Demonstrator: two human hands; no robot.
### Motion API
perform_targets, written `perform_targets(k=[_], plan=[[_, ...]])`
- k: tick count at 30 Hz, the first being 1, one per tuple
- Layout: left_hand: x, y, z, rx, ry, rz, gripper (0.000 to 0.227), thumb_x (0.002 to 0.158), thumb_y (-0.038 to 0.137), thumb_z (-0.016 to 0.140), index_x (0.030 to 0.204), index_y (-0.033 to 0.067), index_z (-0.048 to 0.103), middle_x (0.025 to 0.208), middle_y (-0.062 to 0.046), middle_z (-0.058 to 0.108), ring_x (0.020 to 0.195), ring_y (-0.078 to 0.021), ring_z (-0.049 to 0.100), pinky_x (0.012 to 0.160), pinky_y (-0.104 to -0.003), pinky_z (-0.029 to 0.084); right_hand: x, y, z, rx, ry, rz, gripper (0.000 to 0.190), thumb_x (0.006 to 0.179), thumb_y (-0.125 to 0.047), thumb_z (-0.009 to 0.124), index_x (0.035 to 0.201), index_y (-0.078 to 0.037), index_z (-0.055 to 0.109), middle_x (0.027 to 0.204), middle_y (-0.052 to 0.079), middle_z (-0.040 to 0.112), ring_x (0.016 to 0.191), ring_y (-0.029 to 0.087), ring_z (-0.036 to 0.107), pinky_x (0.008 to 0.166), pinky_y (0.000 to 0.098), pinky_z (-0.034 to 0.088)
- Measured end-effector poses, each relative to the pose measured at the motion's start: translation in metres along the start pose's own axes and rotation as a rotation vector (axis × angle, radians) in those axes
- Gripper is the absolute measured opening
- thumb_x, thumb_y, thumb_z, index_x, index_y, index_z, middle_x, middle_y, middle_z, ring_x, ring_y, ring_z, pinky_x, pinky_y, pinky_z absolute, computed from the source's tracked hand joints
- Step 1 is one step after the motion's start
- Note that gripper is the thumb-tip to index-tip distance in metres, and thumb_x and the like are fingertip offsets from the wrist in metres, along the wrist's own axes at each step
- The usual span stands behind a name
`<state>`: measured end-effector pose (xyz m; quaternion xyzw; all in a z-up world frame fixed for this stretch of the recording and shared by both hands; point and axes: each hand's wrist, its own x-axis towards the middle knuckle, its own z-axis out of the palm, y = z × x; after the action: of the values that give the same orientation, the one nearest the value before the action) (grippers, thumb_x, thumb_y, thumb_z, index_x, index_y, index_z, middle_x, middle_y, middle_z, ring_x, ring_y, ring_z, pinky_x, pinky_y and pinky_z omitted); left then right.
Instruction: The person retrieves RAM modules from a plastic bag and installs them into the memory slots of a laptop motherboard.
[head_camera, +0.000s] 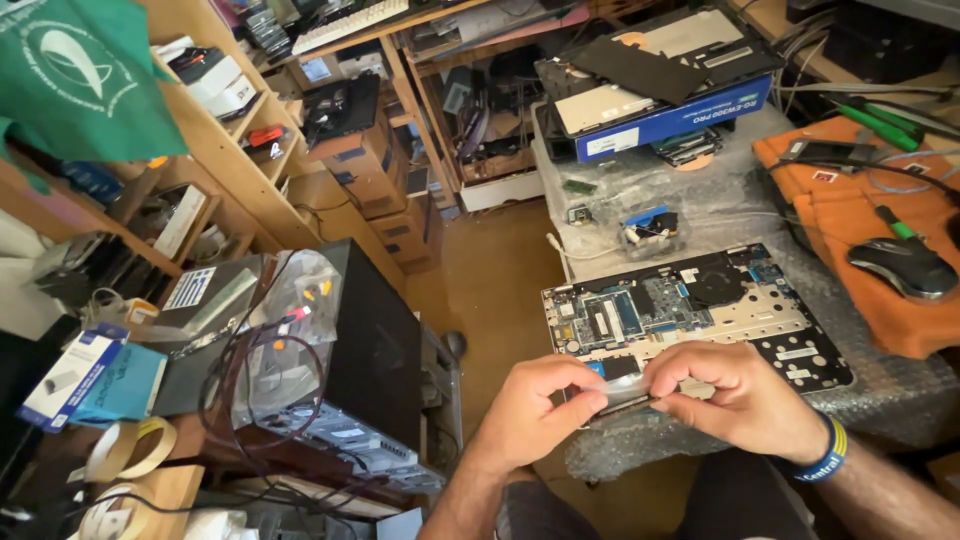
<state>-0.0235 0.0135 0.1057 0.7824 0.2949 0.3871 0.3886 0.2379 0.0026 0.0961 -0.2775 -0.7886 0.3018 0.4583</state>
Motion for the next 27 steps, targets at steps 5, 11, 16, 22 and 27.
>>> perform_targets(k=[5,11,16,22,27], plan=[[-0.005,-0.014,0.012,-0.05,0.023,0.058,0.007,0.095,0.013,0.074,0.097,0.0074,0.075,0.094,-0.006,0.074,0.085,-0.0172,0.068,0.081,-0.031,0.055,-0.008,0.004,0.004,0.023,0.005,0.011,0.006,0.084,-0.012,0.079,0.087,-0.014,0.075,0.089,0.0,0.082,0.079,0.013,0.078,0.072,0.0268,0.061],[-0.015,-0.021,0.016,-0.095,0.147,0.148,0.001,0.092,0.005,0.074,0.091,0.0049,0.073,0.09,-0.009,0.074,0.082,-0.0201,0.07,0.076,-0.031,0.057,-0.015,0.014,0.003,0.135,-0.013,0.059,0.006,0.088,-0.012,0.076,0.088,-0.015,0.071,0.099,0.005,0.08,0.087,0.018,0.076,0.079,0.0327,0.058],[-0.034,-0.03,0.008,-0.115,0.314,0.142,0.005,0.093,0.004,0.066,0.088,0.0045,0.068,0.091,-0.01,0.073,0.082,-0.0213,0.07,0.076,-0.031,0.056,-0.023,0.061,-0.021,0.346,0.106,0.183,0.008,0.087,0.0,0.073,0.087,-0.007,0.068,0.091,0.01,0.077,0.082,0.019,0.073,0.074,0.0309,0.061],[-0.066,-0.059,0.012,-0.207,0.483,0.05,0.014,0.097,0.011,0.064,0.084,0.005,0.06,0.094,-0.016,0.077,0.086,-0.0235,0.075,0.073,-0.032,0.059,0.042,0.104,-0.043,-0.241,0.206,0.889,0.006,0.099,-0.02,0.069,0.099,-0.014,0.067,0.087,0.001,0.07,0.069,0.013,0.062,0.062,0.0254,0.054],[-0.075,-0.063,0.012,-0.124,0.518,0.009,0.02,0.096,0.023,0.065,0.082,0.0089,0.061,0.094,-0.013,0.081,0.085,-0.0213,0.079,0.071,-0.031,0.061,0.101,0.19,-0.021,-0.32,0.274,0.955,0.016,0.099,-0.025,0.07,0.111,-0.015,0.066,0.094,0.004,0.072,0.07,0.013,0.062,0.062,0.0274,0.052]])
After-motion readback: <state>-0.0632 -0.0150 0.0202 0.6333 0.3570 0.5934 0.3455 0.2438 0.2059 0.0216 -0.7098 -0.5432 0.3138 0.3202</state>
